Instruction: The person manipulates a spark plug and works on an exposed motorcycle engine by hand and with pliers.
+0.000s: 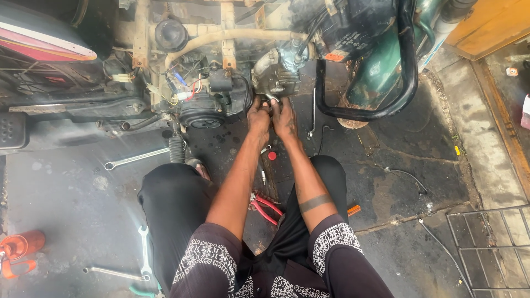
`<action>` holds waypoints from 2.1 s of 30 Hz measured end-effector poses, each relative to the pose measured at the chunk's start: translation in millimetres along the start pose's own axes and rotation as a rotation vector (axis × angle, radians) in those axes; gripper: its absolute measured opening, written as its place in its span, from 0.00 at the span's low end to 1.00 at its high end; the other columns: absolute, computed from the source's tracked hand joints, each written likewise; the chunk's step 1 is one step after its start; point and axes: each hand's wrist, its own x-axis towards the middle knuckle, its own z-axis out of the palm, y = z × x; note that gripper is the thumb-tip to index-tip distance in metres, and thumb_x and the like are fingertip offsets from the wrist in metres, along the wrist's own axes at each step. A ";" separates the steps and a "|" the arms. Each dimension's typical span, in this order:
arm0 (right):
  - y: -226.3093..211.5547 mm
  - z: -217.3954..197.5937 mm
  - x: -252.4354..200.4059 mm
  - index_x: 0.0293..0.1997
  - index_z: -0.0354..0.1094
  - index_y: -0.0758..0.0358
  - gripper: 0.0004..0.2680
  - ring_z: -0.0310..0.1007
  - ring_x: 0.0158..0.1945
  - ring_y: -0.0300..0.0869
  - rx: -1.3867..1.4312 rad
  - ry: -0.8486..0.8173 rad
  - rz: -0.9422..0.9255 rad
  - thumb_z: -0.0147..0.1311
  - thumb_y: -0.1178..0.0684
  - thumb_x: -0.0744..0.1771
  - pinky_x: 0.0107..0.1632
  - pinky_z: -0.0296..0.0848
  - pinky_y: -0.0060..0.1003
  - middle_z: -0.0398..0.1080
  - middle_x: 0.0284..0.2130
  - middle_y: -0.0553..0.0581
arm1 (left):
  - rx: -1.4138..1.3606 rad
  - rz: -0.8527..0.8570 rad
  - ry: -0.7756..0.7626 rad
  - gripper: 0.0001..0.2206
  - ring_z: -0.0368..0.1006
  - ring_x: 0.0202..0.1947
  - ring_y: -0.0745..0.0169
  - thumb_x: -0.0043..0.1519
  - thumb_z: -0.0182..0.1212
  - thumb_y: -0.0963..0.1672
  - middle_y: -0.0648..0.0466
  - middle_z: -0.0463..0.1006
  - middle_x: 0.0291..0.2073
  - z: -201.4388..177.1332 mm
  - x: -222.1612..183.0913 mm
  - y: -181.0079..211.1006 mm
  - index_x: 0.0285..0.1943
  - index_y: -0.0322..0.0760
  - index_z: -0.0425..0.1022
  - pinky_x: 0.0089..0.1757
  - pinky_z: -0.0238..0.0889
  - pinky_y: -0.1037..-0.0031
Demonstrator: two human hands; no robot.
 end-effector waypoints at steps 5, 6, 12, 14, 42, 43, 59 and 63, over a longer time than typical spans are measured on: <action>-1.3 -0.8 12.0 0.41 0.69 0.71 0.22 0.67 0.30 0.48 0.491 -0.183 0.503 0.41 0.36 0.74 0.36 0.66 0.46 0.70 0.28 0.60 | 0.099 -0.087 0.030 0.24 0.62 0.25 0.71 0.70 0.50 0.41 0.54 0.76 0.38 4.7 -9.7 14.3 0.78 0.42 0.57 0.25 0.60 0.75; -2.3 -4.0 11.9 0.40 0.68 0.71 0.22 0.64 0.29 0.47 0.645 -0.238 0.649 0.41 0.36 0.74 0.35 0.64 0.45 0.68 0.28 0.59 | 0.079 -0.100 0.021 0.24 0.62 0.25 0.71 0.71 0.51 0.41 0.54 0.74 0.36 5.1 -11.4 16.2 0.78 0.42 0.57 0.24 0.60 0.75; -9.2 -2.3 4.5 0.45 0.63 0.69 0.19 0.78 0.32 0.48 0.180 -0.049 0.196 0.46 0.37 0.69 0.38 0.74 0.45 0.76 0.28 0.60 | 0.089 -0.029 0.016 0.23 0.71 0.33 0.74 0.71 0.49 0.40 0.58 0.79 0.44 7.7 -13.6 18.0 0.77 0.36 0.58 0.34 0.67 0.79; -1.0 3.0 0.2 0.46 0.64 0.70 0.19 0.76 0.33 0.50 0.138 -0.027 0.100 0.43 0.37 0.70 0.38 0.72 0.47 0.74 0.29 0.62 | 0.103 0.004 0.005 0.22 0.73 0.35 0.75 0.71 0.47 0.40 0.59 0.80 0.46 7.1 -14.4 15.5 0.77 0.35 0.59 0.38 0.69 0.80; 8.4 -0.8 7.9 0.59 0.62 0.71 0.20 0.72 0.46 0.73 0.027 -0.046 -0.076 0.39 0.38 0.75 0.46 0.70 0.62 0.72 0.44 0.78 | 0.349 0.152 0.015 0.22 0.71 0.48 0.64 0.73 0.46 0.43 0.51 0.76 0.53 -3.1 -2.4 1.1 0.77 0.30 0.58 0.49 0.65 0.70; -2.6 -4.7 2.5 0.59 0.61 0.69 0.20 0.72 0.45 0.72 -0.023 -0.079 0.006 0.39 0.38 0.73 0.45 0.69 0.62 0.73 0.42 0.77 | 0.374 0.228 0.005 0.22 0.73 0.53 0.68 0.74 0.47 0.43 0.54 0.75 0.57 -5.9 0.2 -2.2 0.76 0.28 0.60 0.53 0.66 0.73; 12.4 -1.9 1.4 0.52 0.64 0.72 0.22 0.73 0.44 0.70 0.002 -0.100 0.052 0.40 0.36 0.72 0.44 0.69 0.58 0.74 0.39 0.77 | 0.324 0.145 -0.006 0.22 0.76 0.40 0.65 0.72 0.46 0.42 0.49 0.81 0.45 5.5 -11.8 14.1 0.76 0.29 0.58 0.43 0.71 0.73; -4.2 -6.5 -5.8 0.48 0.66 0.69 0.20 0.75 0.42 0.68 -0.009 -0.121 0.155 0.39 0.36 0.71 0.43 0.70 0.57 0.76 0.36 0.72 | 0.344 0.139 0.009 0.23 0.76 0.39 0.65 0.72 0.47 0.42 0.49 0.81 0.45 4.1 -9.7 7.5 0.76 0.29 0.57 0.42 0.71 0.73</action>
